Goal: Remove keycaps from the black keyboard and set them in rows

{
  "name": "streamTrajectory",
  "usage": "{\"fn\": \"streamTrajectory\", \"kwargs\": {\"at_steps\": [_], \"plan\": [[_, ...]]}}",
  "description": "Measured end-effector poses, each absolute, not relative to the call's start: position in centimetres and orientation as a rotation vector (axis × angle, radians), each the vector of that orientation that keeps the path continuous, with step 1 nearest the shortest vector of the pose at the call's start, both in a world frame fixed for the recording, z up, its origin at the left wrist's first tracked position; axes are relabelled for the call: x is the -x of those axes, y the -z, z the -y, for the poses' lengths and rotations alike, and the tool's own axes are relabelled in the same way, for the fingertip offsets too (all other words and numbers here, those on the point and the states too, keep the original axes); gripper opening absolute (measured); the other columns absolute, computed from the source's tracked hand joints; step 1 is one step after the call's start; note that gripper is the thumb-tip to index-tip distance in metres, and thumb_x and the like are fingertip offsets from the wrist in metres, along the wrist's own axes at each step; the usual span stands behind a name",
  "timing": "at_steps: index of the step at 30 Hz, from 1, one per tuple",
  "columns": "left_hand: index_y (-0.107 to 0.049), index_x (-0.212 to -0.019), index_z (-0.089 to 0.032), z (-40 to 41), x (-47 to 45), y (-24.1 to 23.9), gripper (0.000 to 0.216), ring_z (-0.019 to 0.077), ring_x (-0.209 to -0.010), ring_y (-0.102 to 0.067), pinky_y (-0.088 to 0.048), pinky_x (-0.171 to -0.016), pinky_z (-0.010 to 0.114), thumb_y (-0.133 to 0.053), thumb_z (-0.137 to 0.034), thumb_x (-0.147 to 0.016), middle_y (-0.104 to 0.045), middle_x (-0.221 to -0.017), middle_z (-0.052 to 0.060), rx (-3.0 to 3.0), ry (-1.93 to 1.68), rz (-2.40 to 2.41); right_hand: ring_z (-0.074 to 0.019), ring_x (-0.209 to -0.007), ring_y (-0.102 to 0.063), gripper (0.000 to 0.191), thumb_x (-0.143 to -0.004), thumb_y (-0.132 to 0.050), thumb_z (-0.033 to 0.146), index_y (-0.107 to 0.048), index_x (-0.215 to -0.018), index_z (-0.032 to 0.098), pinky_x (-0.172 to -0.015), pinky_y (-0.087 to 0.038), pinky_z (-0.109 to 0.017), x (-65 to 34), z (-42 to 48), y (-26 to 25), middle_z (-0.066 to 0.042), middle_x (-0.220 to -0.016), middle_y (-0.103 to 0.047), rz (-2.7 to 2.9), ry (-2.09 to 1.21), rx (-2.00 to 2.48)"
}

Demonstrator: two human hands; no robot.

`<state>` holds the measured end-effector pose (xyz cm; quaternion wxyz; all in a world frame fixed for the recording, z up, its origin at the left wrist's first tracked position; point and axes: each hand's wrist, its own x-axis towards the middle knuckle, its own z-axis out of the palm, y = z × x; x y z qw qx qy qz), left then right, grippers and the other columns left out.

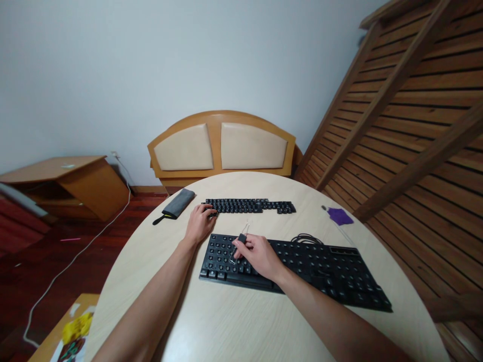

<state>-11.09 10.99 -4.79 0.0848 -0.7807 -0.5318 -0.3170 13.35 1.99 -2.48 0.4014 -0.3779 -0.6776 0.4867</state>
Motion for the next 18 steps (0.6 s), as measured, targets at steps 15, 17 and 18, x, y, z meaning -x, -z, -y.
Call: {"fn": "streamTrajectory", "kwargs": {"at_steps": [15, 17, 18], "plan": [[-0.070, -0.100, -0.020, -11.28, 11.19, 4.99, 0.018, 0.0279, -0.108, -0.056, -0.047, -0.097, 0.044, -0.061, -0.023, -0.085, -0.064, -0.113, 0.009, 2.336, 0.935, 1.602, -0.0182, -0.066, -0.071, 0.036, -0.091, -0.056, 0.048, -0.068, -0.088, 0.014, -0.066, -0.055, -0.028, -13.34, -2.07, 2.58, -0.006, -0.070, -0.074, 1.712, -1.238, 0.960], [-0.071, -0.099, -0.020, -11.29, 11.19, 5.02, 0.017, 0.0279, -0.108, -0.056, -0.048, -0.097, 0.044, -0.060, -0.024, -0.085, -0.065, -0.113, 0.009, 2.339, 0.936, 1.602, -0.0182, -0.066, -0.071, 0.035, -0.091, -0.057, 0.047, -0.068, -0.087, 0.014, -0.066, -0.055, -0.028, -13.34, -2.07, 2.47, -0.006, -0.070, -0.074, 1.712, -1.235, 0.965], [-0.071, -0.098, -0.020, -11.30, 11.20, 5.04, 0.017, 0.0279, -0.108, -0.056, -0.048, -0.097, 0.044, -0.060, -0.023, -0.085, -0.064, -0.113, 0.009, 2.340, 0.938, 1.604, -0.0182, -0.066, -0.071, 0.034, -0.091, -0.057, 0.046, -0.068, -0.087, 0.014, -0.066, -0.055, -0.028, -13.35, -2.06, 2.39, -0.006, -0.070, -0.074, 1.714, -1.231, 0.966]]}}
